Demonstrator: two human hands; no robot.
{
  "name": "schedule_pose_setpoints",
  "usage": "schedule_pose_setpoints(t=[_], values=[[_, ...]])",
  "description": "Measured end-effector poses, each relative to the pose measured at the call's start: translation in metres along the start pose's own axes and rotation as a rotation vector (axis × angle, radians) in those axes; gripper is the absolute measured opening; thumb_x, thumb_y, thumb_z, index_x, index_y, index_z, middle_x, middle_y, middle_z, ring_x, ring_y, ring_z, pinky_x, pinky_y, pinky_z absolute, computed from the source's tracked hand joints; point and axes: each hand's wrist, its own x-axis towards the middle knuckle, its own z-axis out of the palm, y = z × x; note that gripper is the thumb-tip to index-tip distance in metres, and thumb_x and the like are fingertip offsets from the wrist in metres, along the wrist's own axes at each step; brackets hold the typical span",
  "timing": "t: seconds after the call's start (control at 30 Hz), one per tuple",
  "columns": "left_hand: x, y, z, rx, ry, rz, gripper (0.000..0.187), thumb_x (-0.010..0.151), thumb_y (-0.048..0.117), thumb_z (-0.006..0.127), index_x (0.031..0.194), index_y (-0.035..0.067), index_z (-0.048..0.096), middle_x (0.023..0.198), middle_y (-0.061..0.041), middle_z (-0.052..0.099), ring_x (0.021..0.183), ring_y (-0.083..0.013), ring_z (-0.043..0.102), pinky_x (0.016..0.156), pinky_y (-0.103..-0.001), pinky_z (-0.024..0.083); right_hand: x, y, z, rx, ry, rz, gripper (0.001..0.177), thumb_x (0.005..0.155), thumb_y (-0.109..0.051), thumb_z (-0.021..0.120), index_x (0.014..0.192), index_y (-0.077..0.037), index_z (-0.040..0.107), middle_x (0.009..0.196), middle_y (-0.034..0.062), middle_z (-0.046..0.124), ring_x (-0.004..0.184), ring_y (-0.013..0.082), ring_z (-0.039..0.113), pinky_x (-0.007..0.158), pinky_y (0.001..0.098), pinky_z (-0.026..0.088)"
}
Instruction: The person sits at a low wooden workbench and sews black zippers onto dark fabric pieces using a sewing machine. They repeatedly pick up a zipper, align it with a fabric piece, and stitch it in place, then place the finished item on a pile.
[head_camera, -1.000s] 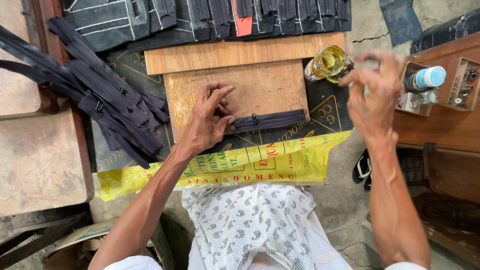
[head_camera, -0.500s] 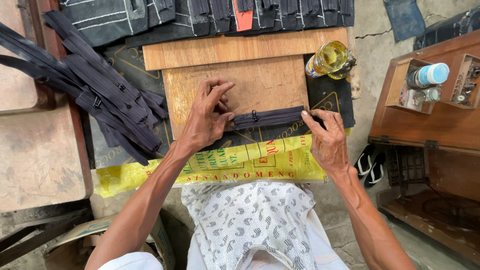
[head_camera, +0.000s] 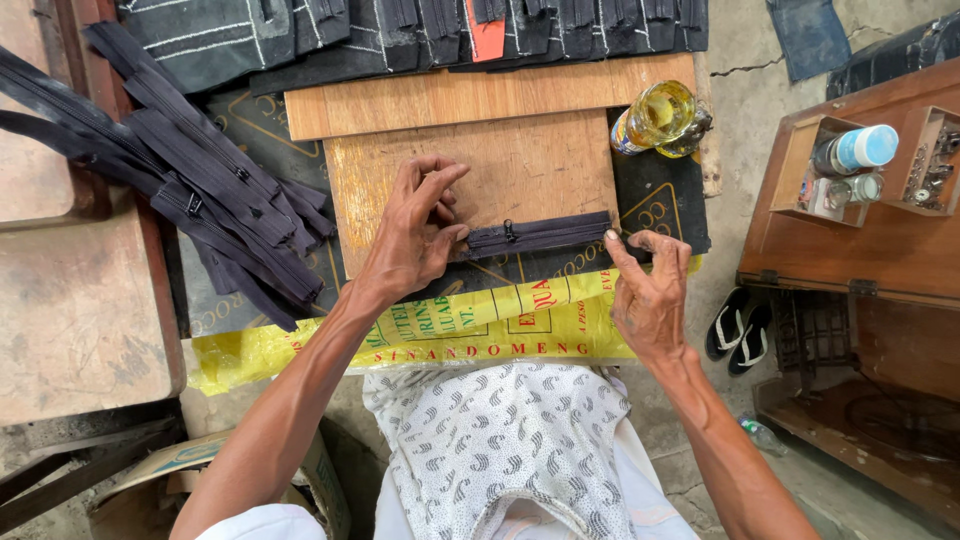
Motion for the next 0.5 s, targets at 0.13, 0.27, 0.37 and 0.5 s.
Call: schedule_pose_setpoints(t=[0.13, 0.27, 0.37, 0.5], values=[[0.001, 0.001, 0.000, -0.004, -0.017, -0.048, 0.069, 0.080, -0.014, 0.074, 0.142, 0.009, 0.054, 0.135, -0.014, 0.046, 0.098, -0.0191, 0.063, 0.084, -0.030, 0.061, -0.003, -0.010, 0.008, -0.119, -0.020, -0.031, 0.055, 0.082, 0.010, 0.064, 0.133, -0.009, 0.073, 0.109, 0.0166, 0.060, 0.106, 0.0328, 0.052, 0.096, 0.0469, 0.042], [0.002, 0.002, 0.001, 0.004, -0.015, -0.041, 0.069, 0.079, -0.015, 0.073, 0.141, 0.009, 0.054, 0.136, -0.014, 0.046, 0.098, -0.0193, 0.063, 0.084, -0.030, 0.061, 0.014, -0.001, 0.013, 0.031, 0.039, -0.124, 0.033, 0.087, 0.008, 0.067, 0.107, -0.016, 0.078, 0.107, 0.0103, 0.060, 0.108, 0.0277, 0.053, 0.097, 0.0458, 0.041], [0.000, 0.001, 0.000, -0.017, -0.011, -0.029, 0.070, 0.079, -0.016, 0.073, 0.142, 0.008, 0.054, 0.136, -0.014, 0.046, 0.099, -0.0200, 0.062, 0.084, -0.030, 0.061, 0.047, 0.033, -0.008, 0.244, 0.149, 0.153, 0.032, 0.094, 0.007, 0.060, 0.097, -0.018, 0.080, 0.112, 0.0086, 0.058, 0.113, 0.0222, 0.053, 0.094, 0.0383, 0.048], [0.003, 0.003, 0.001, -0.009, -0.009, -0.048, 0.069, 0.079, -0.015, 0.073, 0.141, 0.009, 0.054, 0.136, -0.013, 0.046, 0.097, -0.0180, 0.063, 0.083, -0.028, 0.062, 0.105, 0.077, -0.037, -0.185, 0.106, -0.061, 0.031, 0.094, 0.008, 0.064, 0.106, -0.015, 0.081, 0.126, 0.0103, 0.058, 0.127, 0.0286, 0.047, 0.112, 0.0494, 0.036]])
